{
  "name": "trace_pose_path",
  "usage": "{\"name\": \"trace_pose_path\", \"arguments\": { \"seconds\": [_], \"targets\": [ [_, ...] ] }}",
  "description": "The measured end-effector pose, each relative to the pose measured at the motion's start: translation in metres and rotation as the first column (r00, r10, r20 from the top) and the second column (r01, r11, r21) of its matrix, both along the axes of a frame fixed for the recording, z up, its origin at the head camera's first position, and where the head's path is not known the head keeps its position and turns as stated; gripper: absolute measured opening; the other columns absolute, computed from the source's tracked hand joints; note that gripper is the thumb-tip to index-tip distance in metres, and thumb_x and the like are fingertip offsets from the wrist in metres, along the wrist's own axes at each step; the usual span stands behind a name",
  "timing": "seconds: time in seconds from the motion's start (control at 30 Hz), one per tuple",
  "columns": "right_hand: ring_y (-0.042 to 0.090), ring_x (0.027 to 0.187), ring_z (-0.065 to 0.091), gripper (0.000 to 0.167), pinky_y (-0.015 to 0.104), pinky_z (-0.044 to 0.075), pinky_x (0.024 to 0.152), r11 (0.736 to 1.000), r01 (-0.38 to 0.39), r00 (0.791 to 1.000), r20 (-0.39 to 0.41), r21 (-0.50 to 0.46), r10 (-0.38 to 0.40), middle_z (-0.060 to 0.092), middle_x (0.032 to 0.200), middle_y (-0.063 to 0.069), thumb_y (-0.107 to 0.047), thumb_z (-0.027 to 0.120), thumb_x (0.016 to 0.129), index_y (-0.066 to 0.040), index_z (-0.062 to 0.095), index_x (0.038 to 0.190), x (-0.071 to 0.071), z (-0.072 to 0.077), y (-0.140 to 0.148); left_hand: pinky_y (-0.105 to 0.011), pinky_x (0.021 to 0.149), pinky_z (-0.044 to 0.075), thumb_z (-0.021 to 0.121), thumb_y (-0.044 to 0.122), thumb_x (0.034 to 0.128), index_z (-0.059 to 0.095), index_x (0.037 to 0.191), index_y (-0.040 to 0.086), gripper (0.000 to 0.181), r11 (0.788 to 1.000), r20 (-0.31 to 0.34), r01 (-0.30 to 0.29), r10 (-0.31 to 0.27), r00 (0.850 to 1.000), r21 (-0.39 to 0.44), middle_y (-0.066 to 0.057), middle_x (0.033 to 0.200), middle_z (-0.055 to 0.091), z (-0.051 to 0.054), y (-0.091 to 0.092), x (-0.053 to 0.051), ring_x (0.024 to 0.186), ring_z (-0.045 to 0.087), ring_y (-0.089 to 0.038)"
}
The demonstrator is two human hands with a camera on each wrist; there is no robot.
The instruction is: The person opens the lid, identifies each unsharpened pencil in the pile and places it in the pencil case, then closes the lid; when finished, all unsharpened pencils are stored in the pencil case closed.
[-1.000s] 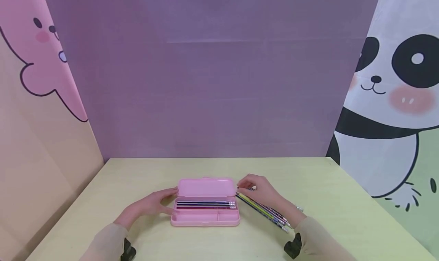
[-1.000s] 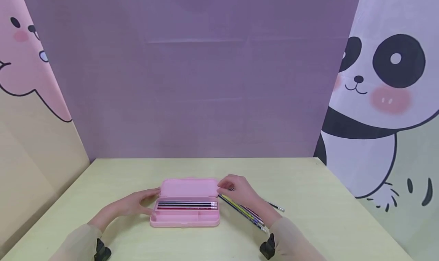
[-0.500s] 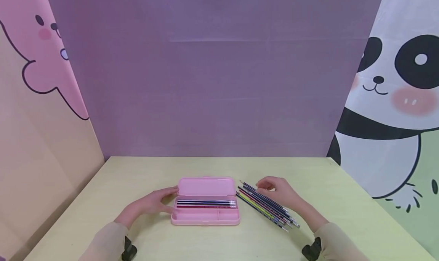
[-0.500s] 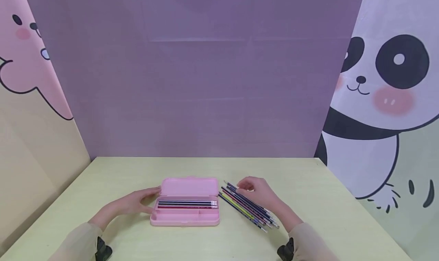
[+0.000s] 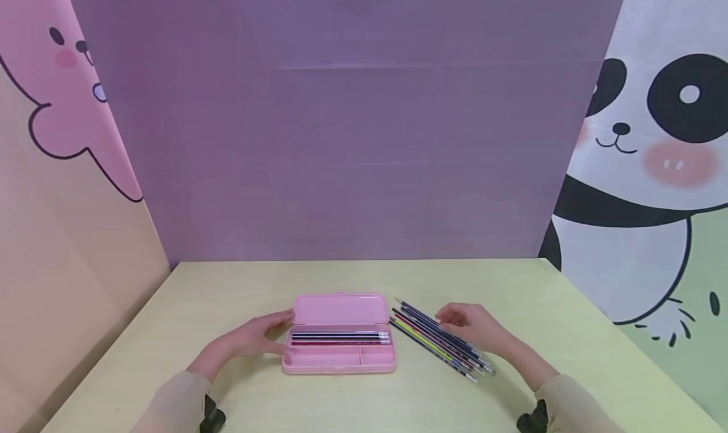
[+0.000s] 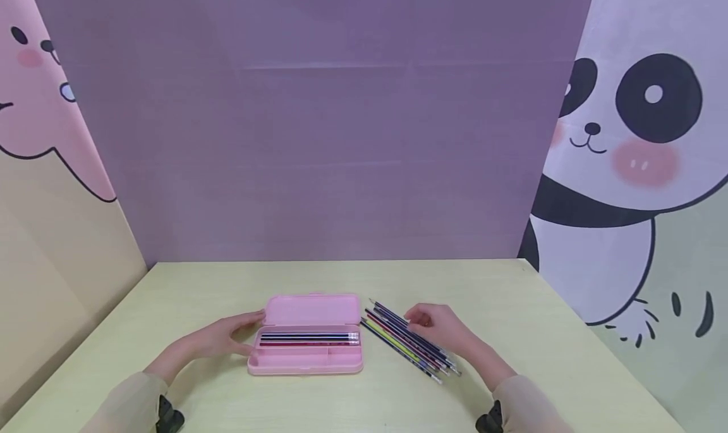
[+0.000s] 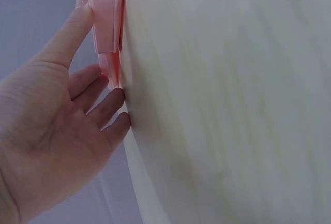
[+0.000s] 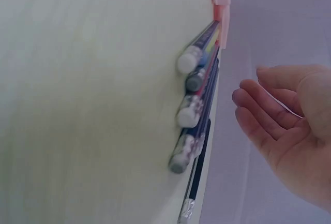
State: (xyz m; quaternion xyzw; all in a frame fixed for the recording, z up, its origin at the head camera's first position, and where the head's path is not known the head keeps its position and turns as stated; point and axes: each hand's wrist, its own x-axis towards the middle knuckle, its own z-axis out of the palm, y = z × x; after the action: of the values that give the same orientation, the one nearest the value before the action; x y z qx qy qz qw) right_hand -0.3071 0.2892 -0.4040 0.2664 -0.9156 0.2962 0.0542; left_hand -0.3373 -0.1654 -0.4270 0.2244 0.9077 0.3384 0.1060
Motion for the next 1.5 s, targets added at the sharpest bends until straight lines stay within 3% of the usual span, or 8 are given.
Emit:
{"name": "trace_pose_path", "arguments": {
  "seconds": [0.37,0.73,0.97,1.5],
  "targets": [
    [0.008,0.079,0.06,0.017,0.022,0.053,0.07,0.999,-0.029,0.998,0.05,0.03,0.028,0.067,0.09,0.004,-0.006,0.062,0.088,-0.002,0.063,0.104,0.0,-0.012,0.011,-0.056,0.114,0.021,0.078,0.04,0.0728,0.036,0.145,0.01,0.088,1.0,-0.013,0.005,-0.005,1.0,-0.013,-0.015,0.151,0.031,-0.001,0.001,-0.001,0.139,0.024,-0.039],
    [0.004,0.074,0.058,0.009,0.021,0.052,0.066,0.995,0.034,0.999,0.022,0.09,-0.036,0.068,0.086,0.0,-0.005,0.065,0.085,-0.004,0.067,0.094,0.0,-0.012,0.014,-0.058,0.113,0.02,0.077,0.037,0.0742,0.035,0.144,0.006,0.088,1.0,-0.034,0.027,-0.027,0.999,-0.006,-0.02,0.151,0.03,0.003,0.0,0.002,0.139,0.023,-0.042],
    [0.002,0.069,0.055,0.007,0.02,0.05,0.062,0.994,0.065,0.996,0.05,0.094,-0.07,0.066,0.081,-0.003,-0.008,0.068,0.083,-0.007,0.067,0.09,0.002,-0.014,0.016,-0.057,0.113,0.02,0.077,0.038,0.074,0.035,0.145,0.007,0.088,1.0,-0.03,0.025,-0.026,0.999,-0.015,-0.019,0.151,0.029,0.0,-0.001,0.002,0.139,0.024,-0.042],
    [0.004,0.069,0.056,0.005,0.021,0.05,0.061,0.989,0.093,0.994,0.046,0.116,-0.099,0.066,0.078,-0.003,-0.004,0.068,0.081,-0.008,0.067,0.084,0.003,-0.016,0.018,-0.058,0.113,0.018,0.078,0.035,0.074,0.035,0.144,0.005,0.087,0.999,-0.027,0.031,-0.031,0.999,0.011,-0.021,0.15,0.029,0.0,-0.001,0.002,0.138,0.023,-0.043]
  ]
}}
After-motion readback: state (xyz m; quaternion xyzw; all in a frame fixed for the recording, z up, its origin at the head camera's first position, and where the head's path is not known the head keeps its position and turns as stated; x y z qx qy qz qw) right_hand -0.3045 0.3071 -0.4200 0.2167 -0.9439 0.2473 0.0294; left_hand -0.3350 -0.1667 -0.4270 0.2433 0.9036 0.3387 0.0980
